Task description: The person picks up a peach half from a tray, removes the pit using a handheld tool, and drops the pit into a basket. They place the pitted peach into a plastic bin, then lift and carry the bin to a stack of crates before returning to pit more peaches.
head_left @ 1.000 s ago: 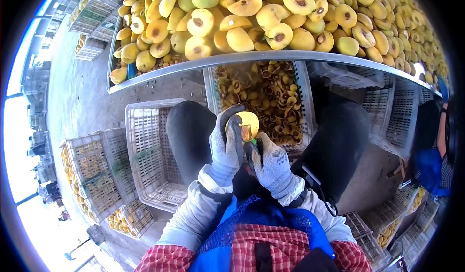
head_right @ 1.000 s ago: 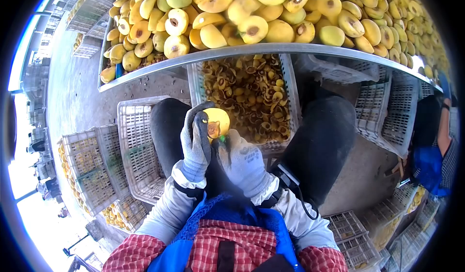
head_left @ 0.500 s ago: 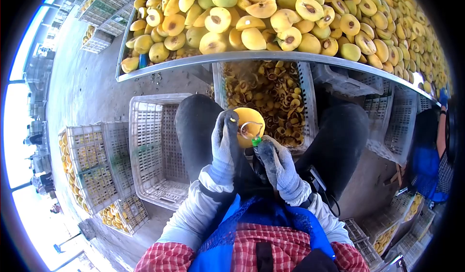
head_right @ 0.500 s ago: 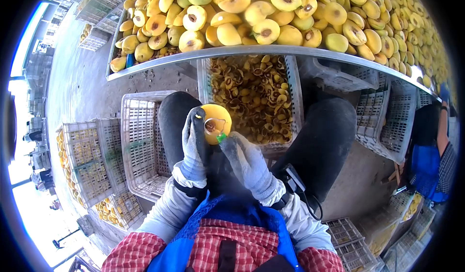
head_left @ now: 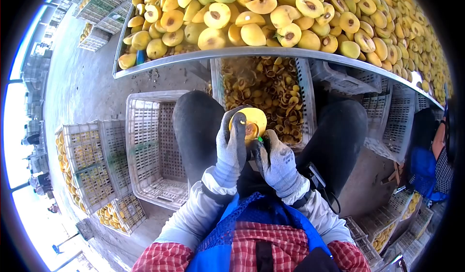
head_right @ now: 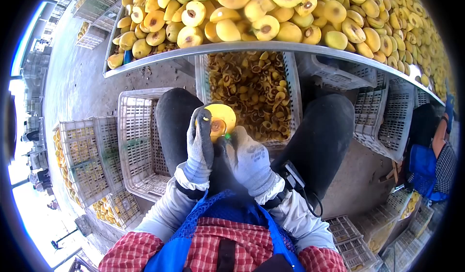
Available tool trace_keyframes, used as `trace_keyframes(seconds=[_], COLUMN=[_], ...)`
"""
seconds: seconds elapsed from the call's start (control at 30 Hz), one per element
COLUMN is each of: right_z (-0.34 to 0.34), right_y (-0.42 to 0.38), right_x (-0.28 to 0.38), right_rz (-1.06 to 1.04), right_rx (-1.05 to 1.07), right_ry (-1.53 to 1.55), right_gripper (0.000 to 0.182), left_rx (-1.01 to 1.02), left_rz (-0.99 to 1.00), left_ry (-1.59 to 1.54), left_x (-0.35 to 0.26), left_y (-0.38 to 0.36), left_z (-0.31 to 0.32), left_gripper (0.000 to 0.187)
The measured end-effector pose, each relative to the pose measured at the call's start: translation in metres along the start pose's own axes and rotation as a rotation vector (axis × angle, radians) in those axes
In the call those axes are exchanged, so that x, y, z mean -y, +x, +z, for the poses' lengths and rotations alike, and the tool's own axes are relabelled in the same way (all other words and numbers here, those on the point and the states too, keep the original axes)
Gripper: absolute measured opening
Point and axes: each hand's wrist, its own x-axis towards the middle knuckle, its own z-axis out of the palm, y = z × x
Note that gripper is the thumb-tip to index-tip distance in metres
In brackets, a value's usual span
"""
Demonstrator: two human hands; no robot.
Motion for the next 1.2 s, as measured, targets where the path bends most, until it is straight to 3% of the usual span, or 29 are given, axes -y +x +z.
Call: trace_keyframes(seconds=[0.17,0.2,0.33,0.37,0.43,0.57,0.63,0.7,0.73,0.8,0.87,0.93,0.97,1.0,1.03,1.07,1.1,1.13,1.17,1.2], right_z=[0.015,0.020,-0.005,-0.004,0.016,0.029,0.034,0.033,0.035,0.038,0.040,0.036,0.037,0.034,0.029,0.033,0.032,0.028,0.024,0.020], right_y=[-0.007,-0.006,-0.004,-0.007,-0.010,-0.007,-0.008,-0.010,-0.010,-0.011,-0.012,-0.012,-0.003,0.001,0.003,0.004,0.002,0.002,0.003,0.005], right_x=[-0.010,-0.006,0.028,0.006,-0.014,-0.017,-0.020,-0.020,-0.021,-0.022,-0.015,-0.004,-0.005,-0.011,-0.022,-0.039,-0.045,-0.044,-0.040,-0.034], right_rz=[0.024,-0.178,0.694,0.821,0.779,0.845,0.832,0.883,0.897,0.926,0.754,0.599,0.336,0.427,0.507,0.498,0.589,0.599,0.613,0.594], right_rx=[-0.042,-0.192,0.366,0.610,0.891,0.927,0.970,0.926,0.941,0.963,0.994,0.933,1.029,0.881,0.730,0.773,0.674,0.684,0.706,0.723], right_ry=[0.168,0.187,1.216,1.477,2.145,2.273,2.261,2.165,2.200,2.318,2.368,2.356,2.484,2.457,2.423,2.568,2.566,2.526,2.486,2.411], right_gripper=[0.018,0.027,0.050,0.051,0.054,0.055,0.054,0.054,0.054,0.053,0.052,0.050,0.048,0.048,0.047,0.049,0.051,0.052,0.052,0.052], left_rx=[0.027,0.045,0.228,0.240,0.249,0.121,0.245,0.300,0.294,0.217,0.183,0.117,0.034,-0.024,-0.139,-0.222,-0.313,-0.408,-0.437,-0.480], left_rz=[0.118,0.162,0.166,0.127,-0.173,-0.191,0.000,0.353,0.363,0.016,-0.333,-0.374,-0.411,-0.355,0.005,-0.029,-0.048,0.109,0.119,0.026], left_ry=[0.015,0.032,0.150,0.066,-0.039,-0.034,0.292,0.807,0.833,0.319,-0.086,-0.214,-0.299,-0.382,0.003,-0.181,-0.366,-0.164,0.070,0.101], left_x=[0.016,0.015,0.004,0.012,0.015,0.030,0.023,0.005,0.005,0.023,0.013,0.021,0.020,0.027,0.022,-0.004,-0.030,-0.023,0.004,0.012], left_y=[0.002,0.004,0.010,0.009,0.010,0.013,0.017,0.021,0.020,0.015,0.004,0.000,-0.005,0.002,-0.005,-0.002,0.001,0.013,0.029,0.036], left_z=[-0.002,-0.003,-0.015,-0.019,-0.027,-0.034,-0.048,-0.048,-0.048,-0.048,-0.038,-0.038,-0.037,-0.046,-0.071,-0.082,-0.092,-0.127,-0.186,-0.218], left_gripper=[0.029,0.028,0.033,0.033,0.033,0.036,0.028,0.026,0.029,0.031,0.038,0.041,0.038,0.038,0.040,0.045,0.049,0.049,0.049,0.048])
